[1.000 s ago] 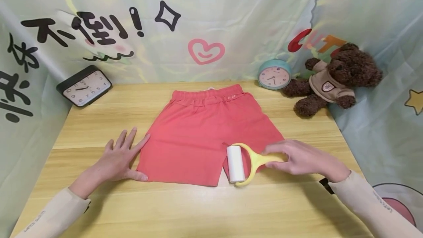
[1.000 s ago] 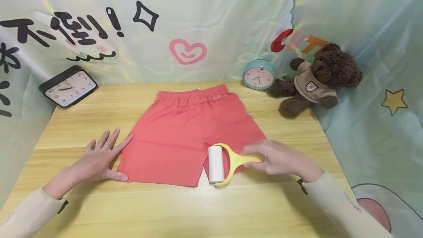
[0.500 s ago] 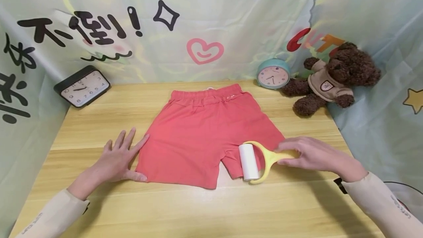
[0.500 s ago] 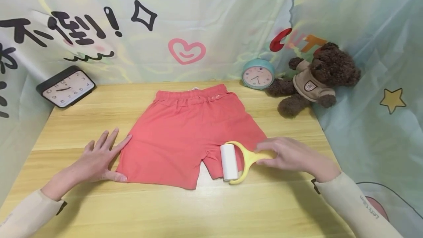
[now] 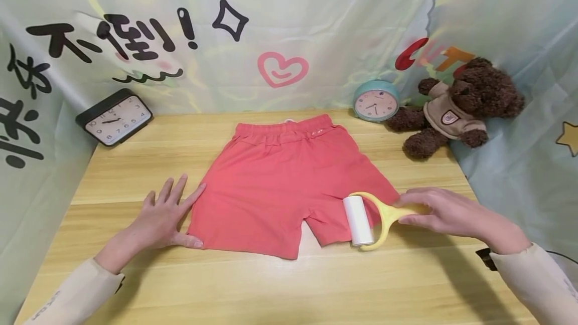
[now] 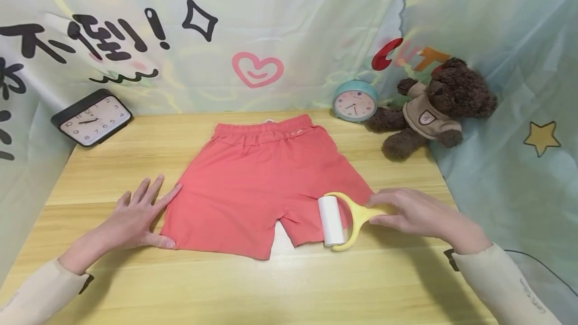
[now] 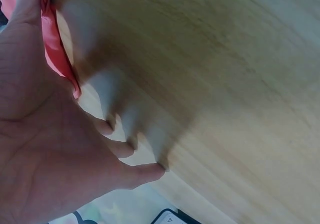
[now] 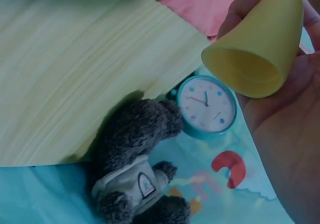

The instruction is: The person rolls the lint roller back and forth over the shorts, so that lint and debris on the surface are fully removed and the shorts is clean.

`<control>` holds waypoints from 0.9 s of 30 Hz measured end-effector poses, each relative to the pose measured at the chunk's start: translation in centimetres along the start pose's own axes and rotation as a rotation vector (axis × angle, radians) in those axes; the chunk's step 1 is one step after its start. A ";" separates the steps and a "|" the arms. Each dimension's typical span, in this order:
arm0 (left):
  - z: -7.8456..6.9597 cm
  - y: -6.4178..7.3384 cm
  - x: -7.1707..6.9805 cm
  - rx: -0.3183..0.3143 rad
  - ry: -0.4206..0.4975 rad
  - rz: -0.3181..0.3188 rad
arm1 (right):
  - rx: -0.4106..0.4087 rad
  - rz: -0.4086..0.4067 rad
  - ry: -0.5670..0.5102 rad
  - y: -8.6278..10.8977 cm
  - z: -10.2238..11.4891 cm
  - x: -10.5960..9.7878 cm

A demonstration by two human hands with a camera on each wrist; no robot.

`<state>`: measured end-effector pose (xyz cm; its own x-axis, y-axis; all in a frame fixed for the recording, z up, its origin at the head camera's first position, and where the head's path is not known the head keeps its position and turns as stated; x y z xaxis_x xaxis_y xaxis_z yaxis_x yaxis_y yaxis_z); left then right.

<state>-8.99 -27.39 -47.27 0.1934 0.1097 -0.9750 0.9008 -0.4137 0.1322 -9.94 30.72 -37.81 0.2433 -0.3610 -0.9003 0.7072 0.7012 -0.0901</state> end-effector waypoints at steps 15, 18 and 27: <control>0.1 -0.2 0.0 0.005 0.002 0.009 | 0.076 0.010 -0.127 2.5 -2.0 -1.0; 0.0 -0.2 -0.1 0.004 0.009 0.009 | 0.100 0.004 -0.126 3.2 -2.4 -1.1; -0.1 0.0 -0.1 -0.002 0.012 0.014 | 0.163 -0.013 -0.196 5.3 -3.9 -1.8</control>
Point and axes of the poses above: each hand's wrist, its own y-axis away from the middle knuckle, its own x-axis out of the palm, z = x × y, the point moved 5 cm from there along -y, towards the middle knuckle, and after that the axes turned 6 degrees about -z, right-handed, at the moved point
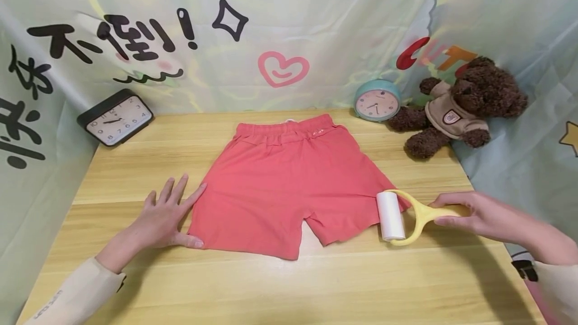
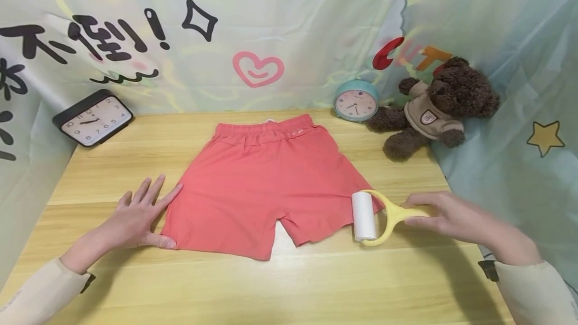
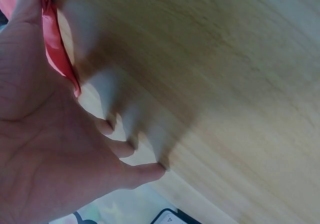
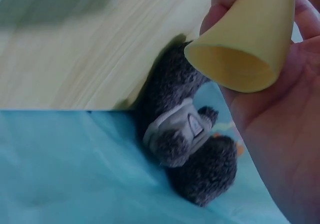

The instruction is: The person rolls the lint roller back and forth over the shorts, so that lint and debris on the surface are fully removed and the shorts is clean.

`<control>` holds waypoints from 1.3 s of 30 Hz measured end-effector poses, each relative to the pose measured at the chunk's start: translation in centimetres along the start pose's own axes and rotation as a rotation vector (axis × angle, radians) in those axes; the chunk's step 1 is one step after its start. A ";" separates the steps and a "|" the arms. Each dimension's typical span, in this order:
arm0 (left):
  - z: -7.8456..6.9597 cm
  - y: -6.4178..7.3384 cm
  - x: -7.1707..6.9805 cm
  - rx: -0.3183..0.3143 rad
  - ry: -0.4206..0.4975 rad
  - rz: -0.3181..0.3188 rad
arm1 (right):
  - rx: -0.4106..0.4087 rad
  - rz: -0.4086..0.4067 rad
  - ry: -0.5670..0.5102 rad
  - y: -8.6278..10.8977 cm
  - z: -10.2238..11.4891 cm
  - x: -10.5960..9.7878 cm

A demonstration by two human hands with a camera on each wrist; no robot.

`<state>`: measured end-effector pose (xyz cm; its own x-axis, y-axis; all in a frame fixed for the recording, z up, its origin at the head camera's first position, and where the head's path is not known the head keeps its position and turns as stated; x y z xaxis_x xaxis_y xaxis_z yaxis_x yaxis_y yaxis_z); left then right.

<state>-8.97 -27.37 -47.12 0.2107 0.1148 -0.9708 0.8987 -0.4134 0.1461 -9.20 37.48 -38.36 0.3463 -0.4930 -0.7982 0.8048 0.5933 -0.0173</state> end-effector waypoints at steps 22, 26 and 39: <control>-0.2 0.1 0.0 -0.013 -0.015 0.015 | 0.410 -0.090 0.052 6.1 -4.3 -1.8; -0.1 0.2 0.0 -0.013 -0.010 0.010 | 0.446 -0.137 0.138 7.3 -4.7 -2.0; -0.1 0.0 0.2 0.003 -0.003 -0.003 | 0.650 -0.591 0.000 7.4 -3.9 1.2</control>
Point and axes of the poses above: each hand's wrist, its own y-axis away from the middle knuckle, its own x-axis out of the palm, z = x × y, the point moved 5 cm from there along -y, towards the middle knuckle, and after that the axes turned 6 degrees about -z, right-handed, at the moved point
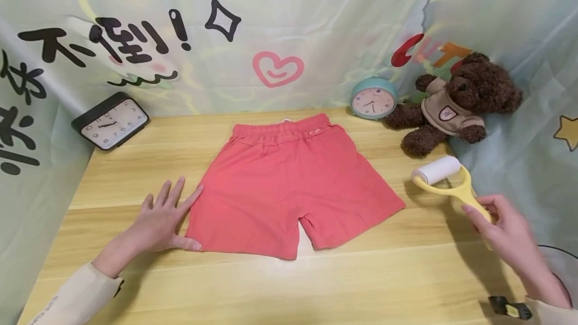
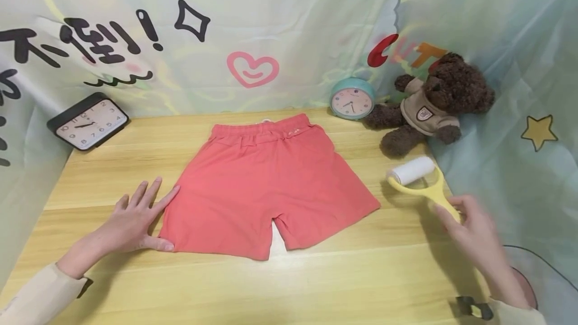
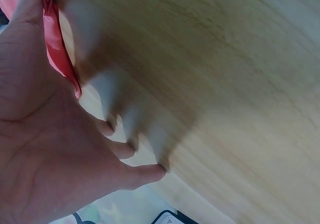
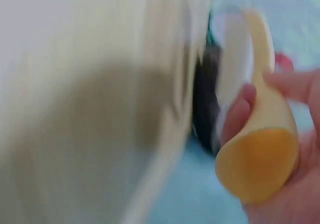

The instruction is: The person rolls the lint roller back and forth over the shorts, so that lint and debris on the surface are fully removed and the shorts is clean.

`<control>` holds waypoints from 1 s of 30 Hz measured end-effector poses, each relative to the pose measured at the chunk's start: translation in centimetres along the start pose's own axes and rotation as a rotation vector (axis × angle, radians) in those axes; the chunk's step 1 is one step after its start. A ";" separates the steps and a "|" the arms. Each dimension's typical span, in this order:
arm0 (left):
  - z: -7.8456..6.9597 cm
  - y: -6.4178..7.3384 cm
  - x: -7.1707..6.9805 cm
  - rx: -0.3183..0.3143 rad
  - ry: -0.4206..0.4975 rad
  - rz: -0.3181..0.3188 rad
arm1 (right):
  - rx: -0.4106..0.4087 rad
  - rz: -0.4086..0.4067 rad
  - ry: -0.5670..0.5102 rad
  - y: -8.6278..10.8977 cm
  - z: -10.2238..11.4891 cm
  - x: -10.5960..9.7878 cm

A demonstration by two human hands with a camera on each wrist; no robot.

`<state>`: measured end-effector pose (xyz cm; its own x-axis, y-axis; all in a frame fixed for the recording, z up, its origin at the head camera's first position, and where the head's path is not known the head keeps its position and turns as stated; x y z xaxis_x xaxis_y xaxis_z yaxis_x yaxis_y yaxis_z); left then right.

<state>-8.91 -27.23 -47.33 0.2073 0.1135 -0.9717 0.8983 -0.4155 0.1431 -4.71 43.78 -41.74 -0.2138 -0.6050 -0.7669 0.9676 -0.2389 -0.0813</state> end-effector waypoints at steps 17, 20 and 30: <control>0.2 0.0 0.0 -0.012 -0.004 0.008 | -0.011 -0.026 -0.054 -0.6 3.7 8.0; 0.1 0.1 -0.1 -0.010 -0.001 0.002 | -0.029 -0.014 -0.029 -0.9 4.4 8.4; 0.3 0.0 -0.1 -0.007 0.005 0.000 | -0.027 0.095 0.004 -1.5 5.2 9.2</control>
Point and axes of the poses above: each hand's wrist, its own y-axis away from the middle knuckle, its own x-axis out of the palm, z = x × y, the point moved 5 cm from there along -y, towards the middle knuckle, and after that the axes turned 6 degrees about -z, right-handed, at the moved point
